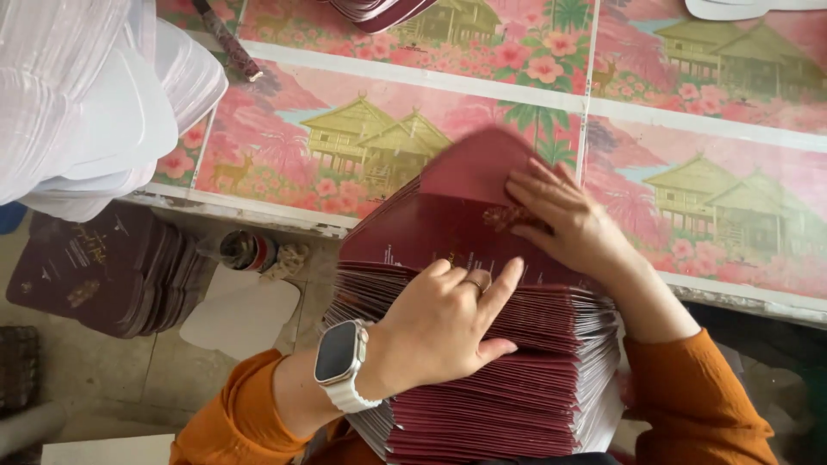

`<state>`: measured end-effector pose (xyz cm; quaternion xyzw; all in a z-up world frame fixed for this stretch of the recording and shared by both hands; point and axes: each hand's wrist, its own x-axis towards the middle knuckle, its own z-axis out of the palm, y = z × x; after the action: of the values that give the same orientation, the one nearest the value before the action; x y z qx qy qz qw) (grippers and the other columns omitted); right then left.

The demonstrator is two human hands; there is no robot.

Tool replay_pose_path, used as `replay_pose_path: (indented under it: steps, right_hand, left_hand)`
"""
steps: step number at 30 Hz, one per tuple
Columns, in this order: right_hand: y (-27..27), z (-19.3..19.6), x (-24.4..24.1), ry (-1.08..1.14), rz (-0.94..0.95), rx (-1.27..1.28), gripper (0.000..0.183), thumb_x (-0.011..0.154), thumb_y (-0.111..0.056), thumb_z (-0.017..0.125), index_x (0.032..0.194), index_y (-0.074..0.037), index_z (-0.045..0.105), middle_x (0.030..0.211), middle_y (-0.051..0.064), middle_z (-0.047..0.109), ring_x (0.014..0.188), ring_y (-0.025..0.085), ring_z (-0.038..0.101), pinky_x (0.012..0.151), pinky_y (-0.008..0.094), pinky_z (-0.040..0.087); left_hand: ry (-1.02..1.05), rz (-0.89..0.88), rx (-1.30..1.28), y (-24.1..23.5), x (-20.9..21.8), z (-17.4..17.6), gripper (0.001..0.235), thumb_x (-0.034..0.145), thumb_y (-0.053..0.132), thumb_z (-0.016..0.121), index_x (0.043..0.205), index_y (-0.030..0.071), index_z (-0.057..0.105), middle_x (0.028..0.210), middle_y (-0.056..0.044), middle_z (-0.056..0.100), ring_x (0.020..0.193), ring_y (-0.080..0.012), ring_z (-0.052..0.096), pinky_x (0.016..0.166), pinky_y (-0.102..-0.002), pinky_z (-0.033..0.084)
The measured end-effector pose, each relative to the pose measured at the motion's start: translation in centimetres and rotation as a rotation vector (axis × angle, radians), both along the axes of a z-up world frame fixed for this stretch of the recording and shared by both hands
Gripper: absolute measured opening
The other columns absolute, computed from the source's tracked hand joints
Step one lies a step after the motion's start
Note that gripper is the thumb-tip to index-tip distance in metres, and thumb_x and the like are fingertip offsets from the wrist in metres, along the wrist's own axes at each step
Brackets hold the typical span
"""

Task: Folding and stacking printed envelopes in a print shop finishing area.

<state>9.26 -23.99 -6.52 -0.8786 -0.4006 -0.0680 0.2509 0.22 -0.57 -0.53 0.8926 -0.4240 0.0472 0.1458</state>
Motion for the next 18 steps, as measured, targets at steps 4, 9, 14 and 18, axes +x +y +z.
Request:
replay_pose_path:
  steps: [4, 9, 14, 18]
  right_hand:
    - [0.8, 2.3, -1.5, -0.049, 0.066, 0.132, 0.024, 0.085, -0.009, 0.068, 0.109, -0.004, 0.067, 0.113, 0.01, 0.067, 0.108, 0.024, 0.064, 0.115, 0.054, 0.031]
    - [-0.4, 3.0, -0.8, 0.188, 0.072, 0.284, 0.033, 0.096, -0.018, 0.048, 0.12, 0.002, 0.058, 0.124, 0.018, 0.06, 0.122, 0.028, 0.056, 0.121, 0.052, 0.027]
    - [0.3, 0.4, -0.5, -0.009, 0.024, 0.062, 0.036, 0.084, -0.017, 0.068, 0.117, -0.006, 0.06, 0.121, 0.013, 0.059, 0.12, 0.035, 0.049, 0.111, 0.056, 0.03]
    - [0.6, 4.1, -1.6, 0.346, 0.27, 0.289, 0.025, 0.085, -0.028, 0.063, 0.092, -0.006, 0.073, 0.096, 0.013, 0.073, 0.1, 0.033, 0.067, 0.108, 0.057, 0.03]
  left_hand:
    - [-0.04, -0.031, -0.111, 0.8, 1.4, -0.3, 0.069, 0.083, 0.063, 0.049, 0.116, 0.003, 0.059, 0.121, -0.018, 0.063, 0.129, -0.036, 0.047, 0.104, -0.056, 0.031]
    - [-0.012, 0.036, -0.056, 0.4, 1.3, -0.5, 0.071, 0.079, 0.067, 0.054, 0.125, 0.014, 0.055, 0.124, -0.022, 0.058, 0.086, -0.0344, 0.061, 0.079, -0.045, 0.045]
    - [0.057, 0.019, -0.106, 0.3, 1.4, -1.6, 0.078, 0.078, 0.061, 0.06, 0.135, 0.01, 0.047, 0.09, -0.014, 0.066, 0.09, -0.0296, 0.06, 0.08, -0.044, 0.041]
    - [0.09, 0.011, -0.226, 0.6, 1.4, -0.7, 0.058, 0.071, 0.054, 0.068, 0.111, 0.012, 0.065, 0.146, -0.018, 0.035, 0.135, -0.0516, 0.029, 0.101, -0.07, 0.026]
